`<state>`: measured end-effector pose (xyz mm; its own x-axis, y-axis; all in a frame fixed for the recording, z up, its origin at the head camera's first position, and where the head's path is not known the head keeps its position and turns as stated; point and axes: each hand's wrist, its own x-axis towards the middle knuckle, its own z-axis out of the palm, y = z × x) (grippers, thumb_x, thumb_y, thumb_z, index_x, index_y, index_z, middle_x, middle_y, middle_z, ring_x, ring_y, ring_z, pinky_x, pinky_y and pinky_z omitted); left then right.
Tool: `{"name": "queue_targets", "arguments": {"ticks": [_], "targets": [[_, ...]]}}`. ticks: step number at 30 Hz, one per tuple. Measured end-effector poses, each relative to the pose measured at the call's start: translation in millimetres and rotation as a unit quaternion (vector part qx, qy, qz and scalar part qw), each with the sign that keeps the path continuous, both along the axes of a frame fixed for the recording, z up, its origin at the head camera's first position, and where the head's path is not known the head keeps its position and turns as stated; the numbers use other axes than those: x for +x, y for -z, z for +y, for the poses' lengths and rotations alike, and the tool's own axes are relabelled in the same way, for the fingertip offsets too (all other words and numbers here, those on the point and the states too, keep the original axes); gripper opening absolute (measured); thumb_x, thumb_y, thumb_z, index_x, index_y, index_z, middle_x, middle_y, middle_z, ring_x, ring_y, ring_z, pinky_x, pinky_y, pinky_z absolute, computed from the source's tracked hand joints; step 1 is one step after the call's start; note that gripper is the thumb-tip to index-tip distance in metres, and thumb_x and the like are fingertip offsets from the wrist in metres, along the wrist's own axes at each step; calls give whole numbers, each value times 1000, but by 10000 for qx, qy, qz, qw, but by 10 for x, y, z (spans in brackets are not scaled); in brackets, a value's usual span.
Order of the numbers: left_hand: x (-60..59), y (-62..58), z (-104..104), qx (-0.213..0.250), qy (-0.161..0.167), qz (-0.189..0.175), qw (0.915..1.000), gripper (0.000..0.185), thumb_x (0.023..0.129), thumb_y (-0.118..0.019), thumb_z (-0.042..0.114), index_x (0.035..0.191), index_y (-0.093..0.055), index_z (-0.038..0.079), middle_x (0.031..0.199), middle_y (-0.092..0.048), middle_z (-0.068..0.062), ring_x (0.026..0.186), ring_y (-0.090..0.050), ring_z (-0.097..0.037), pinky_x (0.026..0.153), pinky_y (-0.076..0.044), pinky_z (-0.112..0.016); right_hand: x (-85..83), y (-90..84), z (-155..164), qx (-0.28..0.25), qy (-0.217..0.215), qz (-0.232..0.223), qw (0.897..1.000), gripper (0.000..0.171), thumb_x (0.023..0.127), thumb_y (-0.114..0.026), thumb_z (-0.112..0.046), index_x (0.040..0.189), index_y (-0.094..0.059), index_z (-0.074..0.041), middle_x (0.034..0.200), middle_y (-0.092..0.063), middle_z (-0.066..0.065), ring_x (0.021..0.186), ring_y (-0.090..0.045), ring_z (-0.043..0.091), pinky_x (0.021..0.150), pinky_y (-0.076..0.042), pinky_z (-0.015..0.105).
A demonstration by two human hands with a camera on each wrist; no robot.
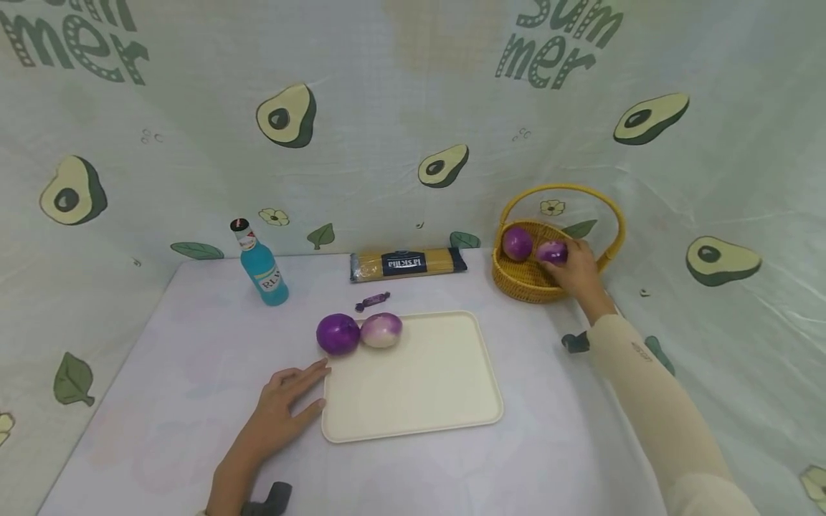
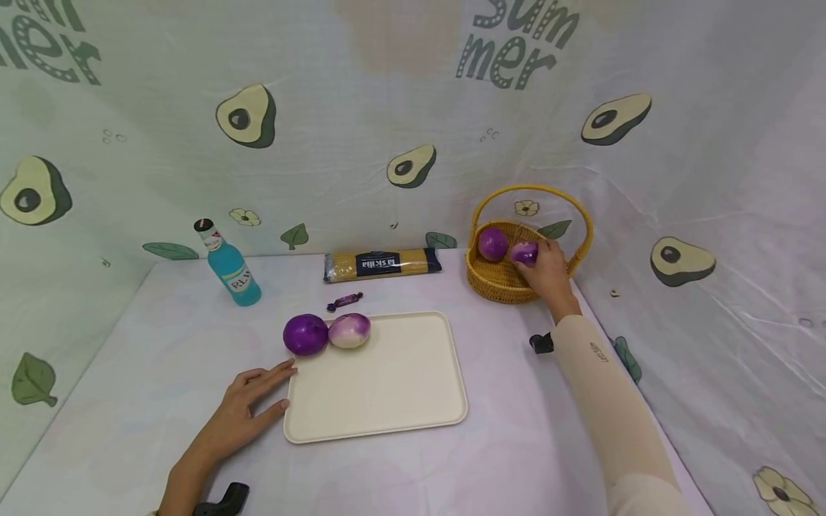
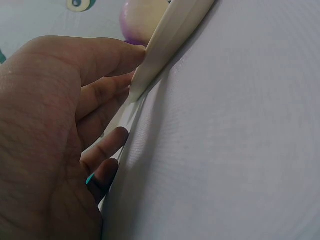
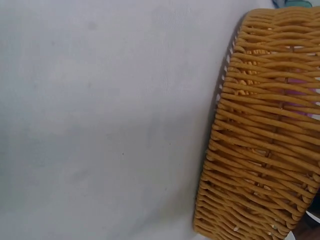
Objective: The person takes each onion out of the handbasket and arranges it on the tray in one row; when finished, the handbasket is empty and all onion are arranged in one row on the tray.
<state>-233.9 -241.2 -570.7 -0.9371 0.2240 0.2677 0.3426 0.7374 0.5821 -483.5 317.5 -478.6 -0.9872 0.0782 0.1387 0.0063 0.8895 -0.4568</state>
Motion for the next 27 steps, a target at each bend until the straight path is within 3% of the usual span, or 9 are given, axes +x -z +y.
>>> {"name": "queue_targets", "arguments": {"ticks": [27], "targets": [[38,-30,18,-26,5,8,10000,52,94,-71,29,143,-57,21,151,-49,3,125,-44,-29,101,-29,-63,229,-78,-136,-51,-325,570,9978,73,93,-73,-28,145,-37,9,150,-32,32,135,-33,52,112,-28,63]]}}
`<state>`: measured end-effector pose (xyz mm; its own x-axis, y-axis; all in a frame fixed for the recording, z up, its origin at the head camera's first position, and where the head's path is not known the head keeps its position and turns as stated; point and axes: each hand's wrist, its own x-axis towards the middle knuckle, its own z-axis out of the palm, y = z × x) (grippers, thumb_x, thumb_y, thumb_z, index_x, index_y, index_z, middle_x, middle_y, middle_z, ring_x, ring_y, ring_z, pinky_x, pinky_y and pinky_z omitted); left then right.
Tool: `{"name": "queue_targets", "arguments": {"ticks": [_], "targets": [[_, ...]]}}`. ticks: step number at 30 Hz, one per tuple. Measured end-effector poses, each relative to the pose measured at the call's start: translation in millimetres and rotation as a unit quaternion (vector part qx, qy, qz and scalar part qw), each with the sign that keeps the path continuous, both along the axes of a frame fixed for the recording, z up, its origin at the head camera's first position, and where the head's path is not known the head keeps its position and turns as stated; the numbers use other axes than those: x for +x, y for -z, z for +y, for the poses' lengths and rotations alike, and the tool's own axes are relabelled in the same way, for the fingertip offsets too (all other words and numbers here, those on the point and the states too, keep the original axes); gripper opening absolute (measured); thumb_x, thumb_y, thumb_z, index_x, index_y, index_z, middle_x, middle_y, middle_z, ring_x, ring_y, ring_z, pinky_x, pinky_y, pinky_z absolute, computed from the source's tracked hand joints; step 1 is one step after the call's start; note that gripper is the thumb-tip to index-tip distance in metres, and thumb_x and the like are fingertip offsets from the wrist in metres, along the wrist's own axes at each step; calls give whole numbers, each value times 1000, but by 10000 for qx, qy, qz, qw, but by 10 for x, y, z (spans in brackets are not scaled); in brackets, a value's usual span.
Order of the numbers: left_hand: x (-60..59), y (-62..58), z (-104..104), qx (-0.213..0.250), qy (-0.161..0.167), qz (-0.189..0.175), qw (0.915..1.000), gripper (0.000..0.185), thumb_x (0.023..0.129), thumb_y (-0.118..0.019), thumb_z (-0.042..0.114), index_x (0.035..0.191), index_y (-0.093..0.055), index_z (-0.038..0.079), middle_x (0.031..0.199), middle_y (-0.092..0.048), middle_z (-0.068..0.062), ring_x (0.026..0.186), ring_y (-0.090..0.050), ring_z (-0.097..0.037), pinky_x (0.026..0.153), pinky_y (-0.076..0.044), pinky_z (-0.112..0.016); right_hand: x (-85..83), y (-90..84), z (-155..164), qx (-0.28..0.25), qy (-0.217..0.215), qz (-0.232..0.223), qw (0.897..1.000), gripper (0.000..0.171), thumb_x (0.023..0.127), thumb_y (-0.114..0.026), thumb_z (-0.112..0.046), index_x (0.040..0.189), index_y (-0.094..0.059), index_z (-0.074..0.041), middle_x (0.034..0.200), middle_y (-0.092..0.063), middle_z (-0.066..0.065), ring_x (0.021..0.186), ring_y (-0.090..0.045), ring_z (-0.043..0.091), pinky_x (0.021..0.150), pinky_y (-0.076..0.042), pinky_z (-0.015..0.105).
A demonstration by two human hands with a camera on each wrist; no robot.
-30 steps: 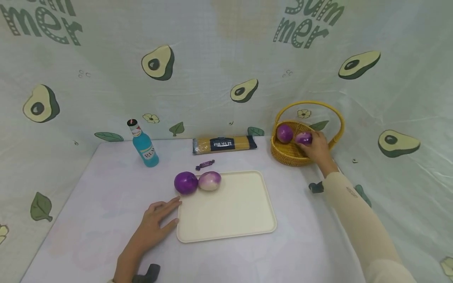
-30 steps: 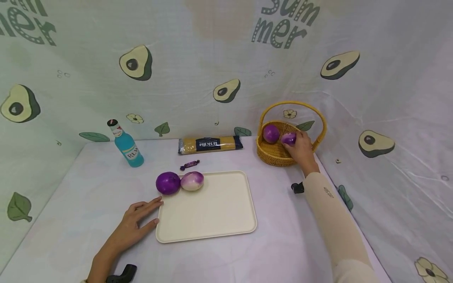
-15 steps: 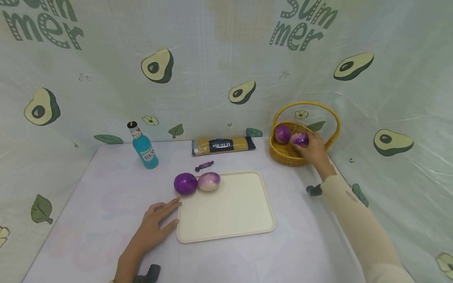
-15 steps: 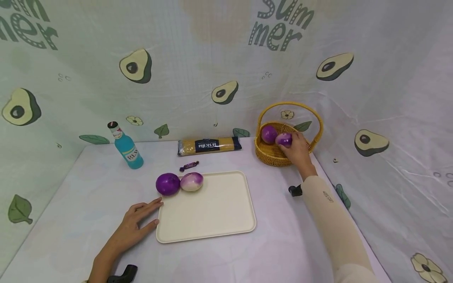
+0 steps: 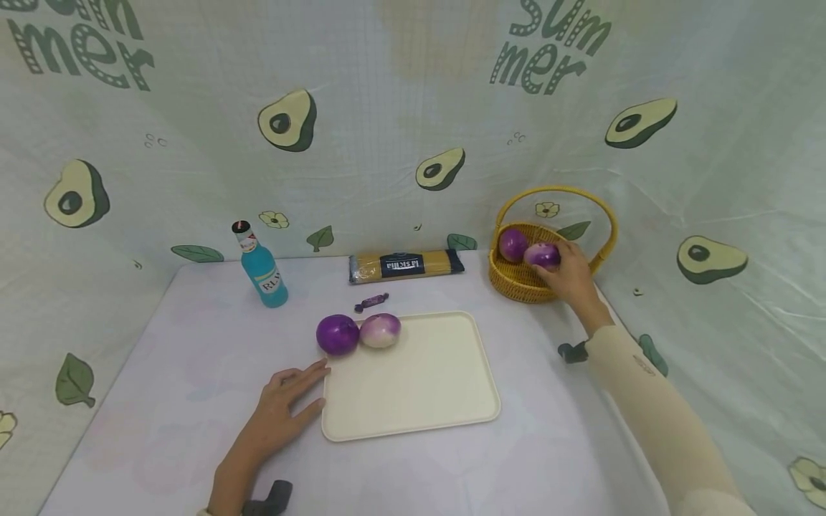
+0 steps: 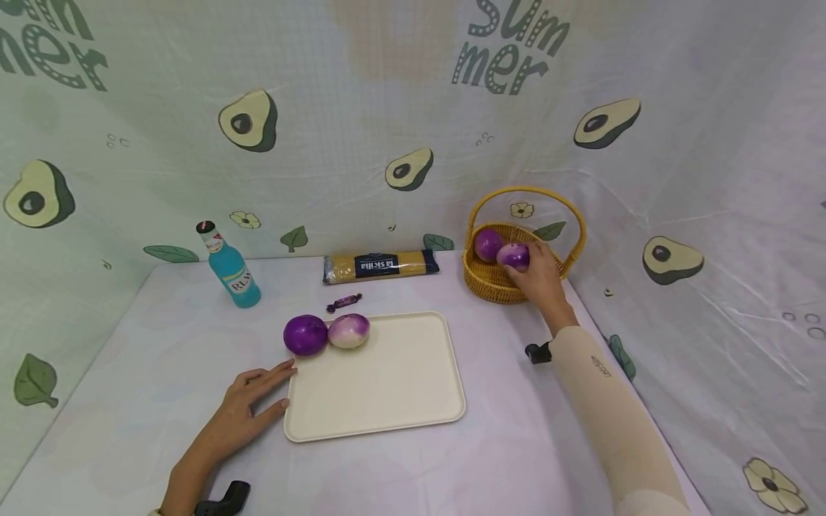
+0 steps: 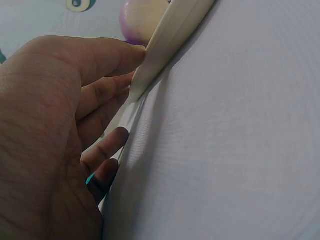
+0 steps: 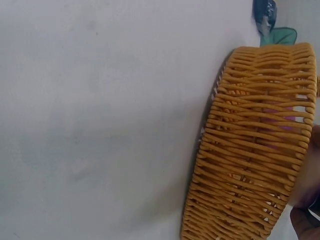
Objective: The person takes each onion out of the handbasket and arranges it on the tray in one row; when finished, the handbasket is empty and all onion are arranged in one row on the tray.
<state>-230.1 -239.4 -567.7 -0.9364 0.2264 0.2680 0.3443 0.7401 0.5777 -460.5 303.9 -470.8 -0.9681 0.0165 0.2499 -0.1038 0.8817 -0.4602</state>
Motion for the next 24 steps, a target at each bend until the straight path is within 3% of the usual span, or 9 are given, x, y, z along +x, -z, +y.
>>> {"name": "queue_targets", "arguments": {"ticks": [24], "targets": [[1,18,-7,-8,-20,15,10000,52,94,-70,31,143,-57,21,151,-49,3,125,-44,-29,102,-29,-63,193,-15,-180,-123,-172,178,9996,73,93,-73,-31,146,-39,7,149,-34,29,137,-34,48,113,-29,60]]}}
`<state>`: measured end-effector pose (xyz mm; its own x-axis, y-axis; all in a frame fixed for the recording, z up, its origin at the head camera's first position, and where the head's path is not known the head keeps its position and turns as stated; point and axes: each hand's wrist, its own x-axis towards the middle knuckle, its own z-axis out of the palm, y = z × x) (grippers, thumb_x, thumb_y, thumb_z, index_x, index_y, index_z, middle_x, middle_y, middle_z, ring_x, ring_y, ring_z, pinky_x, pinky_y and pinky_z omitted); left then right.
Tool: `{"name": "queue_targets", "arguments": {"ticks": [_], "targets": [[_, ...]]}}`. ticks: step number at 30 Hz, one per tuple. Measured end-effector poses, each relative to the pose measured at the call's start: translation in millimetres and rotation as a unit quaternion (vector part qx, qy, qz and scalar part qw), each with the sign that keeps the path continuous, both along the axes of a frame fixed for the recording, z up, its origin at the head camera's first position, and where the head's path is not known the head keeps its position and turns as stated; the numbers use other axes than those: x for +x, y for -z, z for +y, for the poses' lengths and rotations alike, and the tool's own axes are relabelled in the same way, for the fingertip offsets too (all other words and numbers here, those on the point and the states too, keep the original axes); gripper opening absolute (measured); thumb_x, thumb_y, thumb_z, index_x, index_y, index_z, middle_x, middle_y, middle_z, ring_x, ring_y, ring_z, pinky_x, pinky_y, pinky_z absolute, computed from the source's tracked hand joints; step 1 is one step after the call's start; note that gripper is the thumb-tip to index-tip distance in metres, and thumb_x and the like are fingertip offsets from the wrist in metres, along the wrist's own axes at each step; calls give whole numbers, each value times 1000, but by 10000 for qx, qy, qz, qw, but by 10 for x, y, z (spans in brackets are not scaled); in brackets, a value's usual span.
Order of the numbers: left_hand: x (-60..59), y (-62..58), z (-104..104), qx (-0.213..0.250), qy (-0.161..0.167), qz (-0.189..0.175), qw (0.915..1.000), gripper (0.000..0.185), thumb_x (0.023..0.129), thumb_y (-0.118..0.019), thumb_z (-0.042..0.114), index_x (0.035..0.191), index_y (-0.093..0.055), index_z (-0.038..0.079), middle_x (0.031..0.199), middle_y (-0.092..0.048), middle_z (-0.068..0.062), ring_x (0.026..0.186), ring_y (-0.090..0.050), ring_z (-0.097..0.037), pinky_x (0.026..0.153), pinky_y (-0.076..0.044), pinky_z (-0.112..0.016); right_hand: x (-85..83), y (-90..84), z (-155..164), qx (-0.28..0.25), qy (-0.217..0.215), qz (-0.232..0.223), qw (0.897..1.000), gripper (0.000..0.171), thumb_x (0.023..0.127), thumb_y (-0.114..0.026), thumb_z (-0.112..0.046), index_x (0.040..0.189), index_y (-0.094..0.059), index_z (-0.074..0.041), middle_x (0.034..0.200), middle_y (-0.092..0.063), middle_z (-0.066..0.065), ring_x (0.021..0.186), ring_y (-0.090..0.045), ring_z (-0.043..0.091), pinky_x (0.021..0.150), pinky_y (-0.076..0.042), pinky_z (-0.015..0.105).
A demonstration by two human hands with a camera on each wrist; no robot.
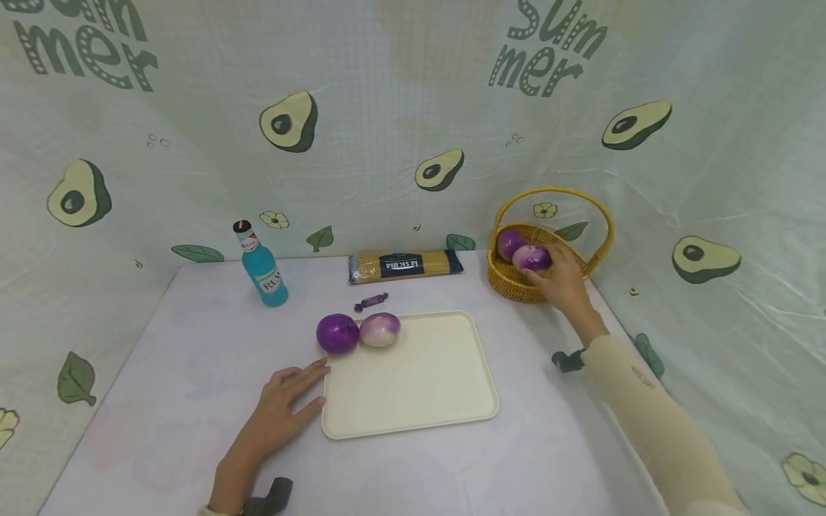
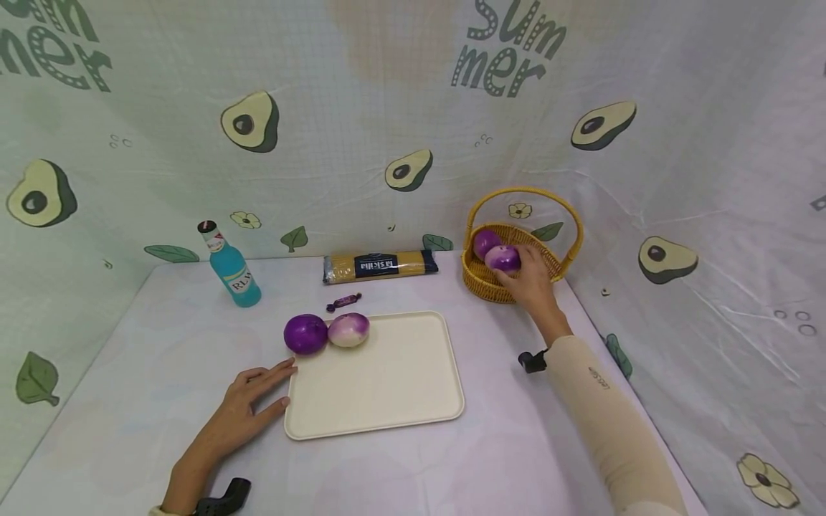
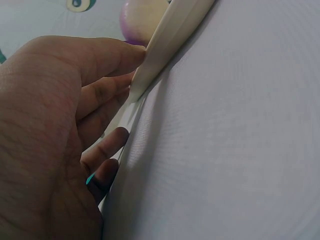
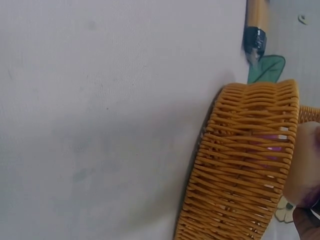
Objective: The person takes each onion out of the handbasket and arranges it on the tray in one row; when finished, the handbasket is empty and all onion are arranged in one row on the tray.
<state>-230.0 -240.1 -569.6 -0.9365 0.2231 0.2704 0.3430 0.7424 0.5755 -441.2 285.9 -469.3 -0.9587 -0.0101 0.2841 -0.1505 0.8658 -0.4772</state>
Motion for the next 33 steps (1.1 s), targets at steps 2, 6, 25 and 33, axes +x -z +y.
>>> {"name": "queue_targets", "arguments": {"ticks": [2,6,25,33], "targets": [[-3,-6,-1,-2,8,30,10000,52,93,-71,30,143,-57,20,151,-50,2,124,-45,-30,103,-29,-63,17,-2,-11,-34,-28,38,10000,73,93,-73,-32,145,-40,7,148,-35,28,137,-34,47,113,-29,60],[-1,-9,2,-16,17,44,10000,52,93,-71,30,142,-58,20,150,-50,1,124,-45,-29,102,-30,-63,50,-4,-25,-80,-66,54,9999,72,93,-73,-32,145,-40,6,148,-35,28,137,-34,47,113,-30,60],[0,11,-13,55,69,164,9998,53,92,-73,28,142,-58,19,150,-51,2,123,-46,-28,102,-30,-62,171,-20,-86,-76,-250,378,9989,72,89,-78,-32,143,-44,4,147,-39,25,135,-37,42,111,-34,58],[6,15,-10,59,57,138,9999,52,93,-72,29,142,-58,20,150,-50,2,123,-45,-28,102,-30,-62,296,-65,-172,-96,-365,365,9986,72,90,-77,-32,144,-43,2,147,-39,24,133,-40,43,108,-37,60]]}}
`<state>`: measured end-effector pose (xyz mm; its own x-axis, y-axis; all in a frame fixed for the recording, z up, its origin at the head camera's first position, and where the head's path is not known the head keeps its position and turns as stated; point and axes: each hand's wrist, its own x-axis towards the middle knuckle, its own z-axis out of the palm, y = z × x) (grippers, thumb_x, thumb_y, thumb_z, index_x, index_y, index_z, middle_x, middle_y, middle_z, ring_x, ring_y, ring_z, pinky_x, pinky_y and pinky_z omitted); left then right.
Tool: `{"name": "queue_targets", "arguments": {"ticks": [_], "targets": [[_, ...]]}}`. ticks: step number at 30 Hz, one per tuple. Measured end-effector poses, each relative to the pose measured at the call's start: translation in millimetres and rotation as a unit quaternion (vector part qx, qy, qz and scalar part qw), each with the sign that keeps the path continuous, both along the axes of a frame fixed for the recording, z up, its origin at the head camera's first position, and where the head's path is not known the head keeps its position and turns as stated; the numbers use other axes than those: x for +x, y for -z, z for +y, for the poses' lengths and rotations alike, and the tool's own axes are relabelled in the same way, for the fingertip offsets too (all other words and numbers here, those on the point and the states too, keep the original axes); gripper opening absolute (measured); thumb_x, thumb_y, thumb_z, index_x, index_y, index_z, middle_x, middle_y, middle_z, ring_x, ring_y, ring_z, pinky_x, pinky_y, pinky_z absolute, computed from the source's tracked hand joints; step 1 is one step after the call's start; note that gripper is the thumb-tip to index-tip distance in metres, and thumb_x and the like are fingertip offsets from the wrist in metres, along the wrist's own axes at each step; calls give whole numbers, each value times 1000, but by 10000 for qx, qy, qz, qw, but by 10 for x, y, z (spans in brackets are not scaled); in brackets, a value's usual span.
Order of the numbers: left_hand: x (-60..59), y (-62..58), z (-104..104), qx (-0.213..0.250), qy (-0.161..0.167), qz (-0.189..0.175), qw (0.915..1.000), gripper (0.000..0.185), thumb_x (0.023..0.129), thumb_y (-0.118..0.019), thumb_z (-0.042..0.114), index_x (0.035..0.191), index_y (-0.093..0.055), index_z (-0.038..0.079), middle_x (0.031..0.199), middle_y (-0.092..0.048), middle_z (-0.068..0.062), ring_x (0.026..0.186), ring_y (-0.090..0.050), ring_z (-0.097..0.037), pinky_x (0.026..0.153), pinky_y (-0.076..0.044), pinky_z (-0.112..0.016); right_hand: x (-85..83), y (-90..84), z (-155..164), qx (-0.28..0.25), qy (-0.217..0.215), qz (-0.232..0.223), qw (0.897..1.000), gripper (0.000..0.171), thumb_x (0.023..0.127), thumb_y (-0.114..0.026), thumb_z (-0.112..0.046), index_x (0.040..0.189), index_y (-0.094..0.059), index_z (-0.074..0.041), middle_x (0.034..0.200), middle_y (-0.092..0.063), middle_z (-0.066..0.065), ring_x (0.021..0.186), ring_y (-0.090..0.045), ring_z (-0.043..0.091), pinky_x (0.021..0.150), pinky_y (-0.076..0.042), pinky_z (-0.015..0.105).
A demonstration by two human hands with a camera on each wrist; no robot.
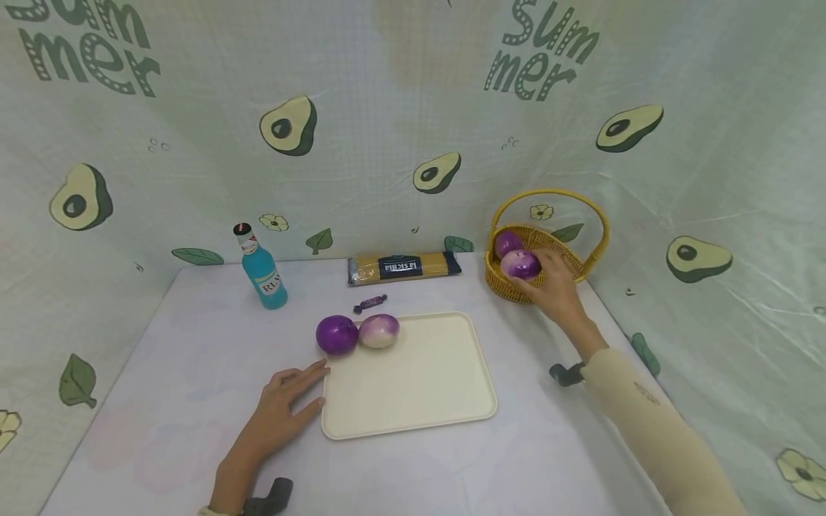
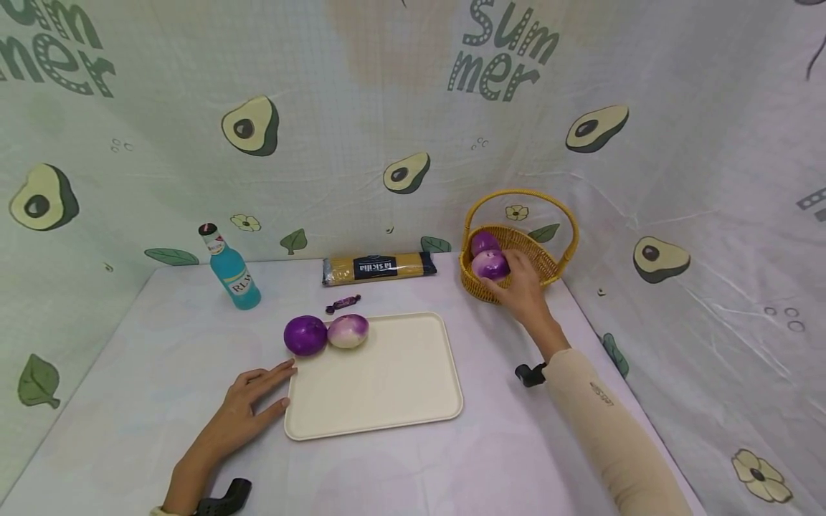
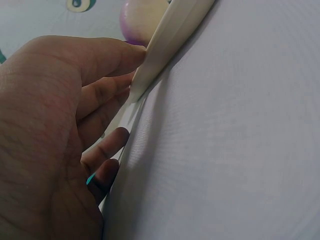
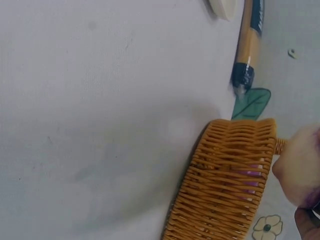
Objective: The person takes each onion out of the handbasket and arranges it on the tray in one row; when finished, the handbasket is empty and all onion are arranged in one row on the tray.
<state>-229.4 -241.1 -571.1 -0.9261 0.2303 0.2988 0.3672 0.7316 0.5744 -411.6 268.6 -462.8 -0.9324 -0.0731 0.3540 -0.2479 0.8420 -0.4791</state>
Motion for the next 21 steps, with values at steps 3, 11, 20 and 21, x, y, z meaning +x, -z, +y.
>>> {"name": "queue_targets", "arguments": {"ticks": [3,11,20,21], "targets": [[0,-3,4,35,9,-63,10000,52,93,-71,30,143,-57,20,151,-50,2,124,-45,-28,102,-29,-62,28,-6,-23,2,0,12,10000,71,89,-78,-30,144,-44,1,147,-39,23,133,-40,43,108,-37,60],[-1,-9,6,-12,-28,-118,9999,52,93,-71,31,142,-58,21,151,-50,2,125,-45,-30,102,-29,-64,98,3,-92,-4,-41,78,10000,73,88,-79,-29,145,-44,0,147,-40,22,134,-40,42,108,-38,59],[-5,-3,-3,-13,4,-48,10000,52,93,-72,29,142,-58,20,150,-50,2,123,-46,-30,101,-31,-63,179,36,-234,-135,-333,123,9993,75,87,-80,-31,145,-45,1,147,-41,23,134,-41,42,108,-37,59],[-5,-4,-2,-4,0,-62,10000,52,93,-72,29,142,-58,20,150,-50,2,124,-46,-30,102,-30,-63,189,35,-251,-139,-357,100,9992,75,87,-80,-31,145,-45,1,147,-41,22,134,-41,42,109,-37,59]]}}
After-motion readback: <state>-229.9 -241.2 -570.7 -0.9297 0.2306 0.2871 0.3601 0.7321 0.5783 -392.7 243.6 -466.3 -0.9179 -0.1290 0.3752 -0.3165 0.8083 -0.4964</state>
